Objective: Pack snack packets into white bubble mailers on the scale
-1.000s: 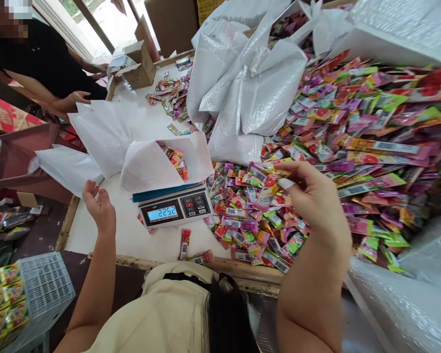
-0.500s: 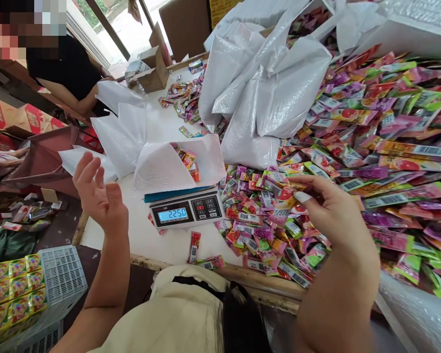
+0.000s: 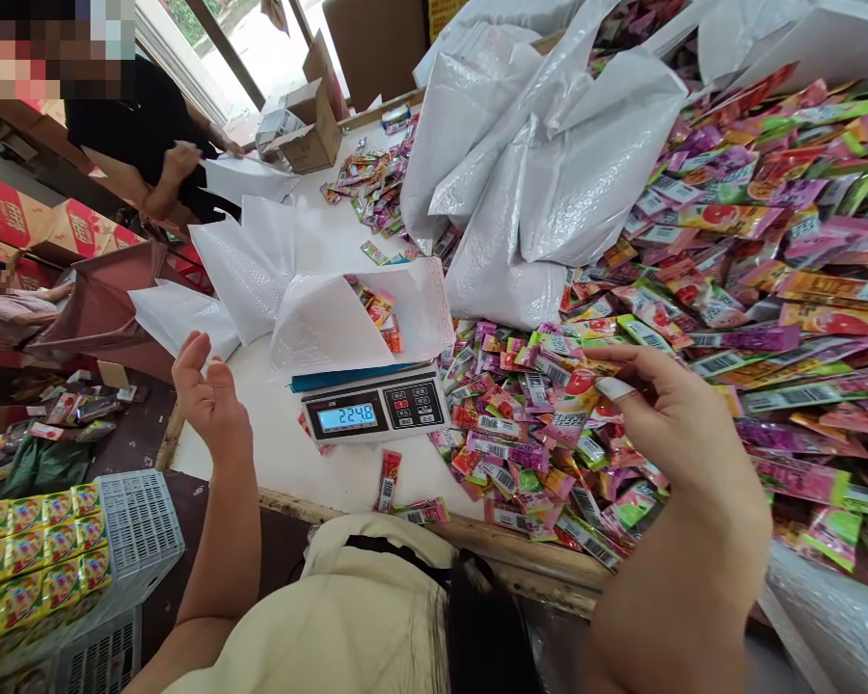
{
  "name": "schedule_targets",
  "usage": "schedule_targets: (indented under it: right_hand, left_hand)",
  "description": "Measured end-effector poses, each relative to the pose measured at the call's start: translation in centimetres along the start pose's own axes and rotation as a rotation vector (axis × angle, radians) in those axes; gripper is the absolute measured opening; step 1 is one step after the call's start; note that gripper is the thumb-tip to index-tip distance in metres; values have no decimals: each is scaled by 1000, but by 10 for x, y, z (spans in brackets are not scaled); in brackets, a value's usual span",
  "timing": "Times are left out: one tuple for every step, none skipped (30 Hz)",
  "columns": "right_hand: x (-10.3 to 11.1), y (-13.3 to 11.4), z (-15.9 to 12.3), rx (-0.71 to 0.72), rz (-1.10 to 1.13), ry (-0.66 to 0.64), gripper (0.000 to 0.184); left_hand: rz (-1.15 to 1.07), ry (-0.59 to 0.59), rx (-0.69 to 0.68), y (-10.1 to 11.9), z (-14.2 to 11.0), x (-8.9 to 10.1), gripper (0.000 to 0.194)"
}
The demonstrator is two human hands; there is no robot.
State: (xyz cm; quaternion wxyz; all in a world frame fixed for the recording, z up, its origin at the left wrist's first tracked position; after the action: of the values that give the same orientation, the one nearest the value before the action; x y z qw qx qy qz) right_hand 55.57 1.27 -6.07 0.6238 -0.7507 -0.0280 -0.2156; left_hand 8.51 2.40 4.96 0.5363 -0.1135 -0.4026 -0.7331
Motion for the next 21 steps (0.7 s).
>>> schedule_targets:
  right_hand:
    - [1, 1, 0, -8, -9, 7, 39]
    - [2, 1, 0, -18, -20, 12, 39]
    - [3, 3, 0, -27, -28, 15, 39]
    - [3, 4, 1, -35, -33, 15, 39]
    - [4, 6, 1, -41, -36, 15, 39]
    - [4, 9, 3, -43, -43, 12, 39]
    - [5, 12, 4, -39, -62, 10, 40]
    - [5, 15, 6, -23, -105, 20, 41]
    - [5, 17, 8, 6, -170, 46, 43]
    - [5, 17, 9, 46, -247, 88, 46]
    - [4, 15, 11, 91, -312, 135, 49]
    - [2, 11, 12, 137, -352, 177, 52]
    - [-3, 4, 12, 179, -357, 200, 53]
    - [-11, -5, 13, 214, -323, 196, 52]
    - [-23, -16, 13, 240, -253, 157, 48]
    - [-37, -28, 14, 259, -154, 91, 45]
    - [-54, -43, 15, 273, -40, 4, 42]
    - [-74, -60, 15, 281, 72, -91, 42]
    - [-97, -77, 15, 288, 166, -187, 45]
    - [-120, -96, 16, 299, 224, -279, 48]
    - [-145, -116, 15, 313, 235, -351, 50]
  left_hand:
    - [5, 1, 5, -1, 0, 0, 48]
    - [15, 0, 11, -2, 0, -1, 48]
    - [25, -1, 17, -2, 1, -1, 49]
    - [33, -1, 21, -2, 1, -2, 50]
    - [36, 0, 24, -3, 1, -3, 51]
    - [35, 1, 26, -3, 1, -4, 52]
    - [33, 2, 29, -4, 1, -4, 52]
    - [31, 2, 32, -5, 1, -5, 52]
    - [29, -2, 39, -7, 1, -5, 52]
    - [28, -9, 49, -10, 0, -5, 51]
    - [26, -19, 63, -13, -1, -5, 50]
    - [23, -31, 79, -17, -1, -6, 50]
    - [18, -44, 97, -22, -2, -7, 49]
    - [13, -59, 115, -29, -4, -8, 49]
    - [10, -74, 134, -36, -5, -11, 49]
    - [10, -87, 154, -44, -6, -14, 50]
    - [15, -100, 178, -53, -7, -19, 51]
    - [24, -113, 209, -63, -8, -25, 53]
    - [32, -133, 248, -73, -8, -32, 54]
    - [31, -158, 298, -83, -9, -39, 55]
    - [15, -188, 360, -93, -11, -47, 56]
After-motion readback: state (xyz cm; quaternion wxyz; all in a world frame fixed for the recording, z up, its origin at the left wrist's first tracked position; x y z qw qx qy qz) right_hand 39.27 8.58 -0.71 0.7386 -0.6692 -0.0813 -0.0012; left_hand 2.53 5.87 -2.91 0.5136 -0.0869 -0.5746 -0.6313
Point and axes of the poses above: each hand's wrist, its own z-axis towards the middle knuckle, its own x-axis out of the back of the hand, y = z × x, the point moved 4 cm from there along z, towards the middle knuckle, and after that the axes turned 13 degrees about z, right-handed, at the moved point
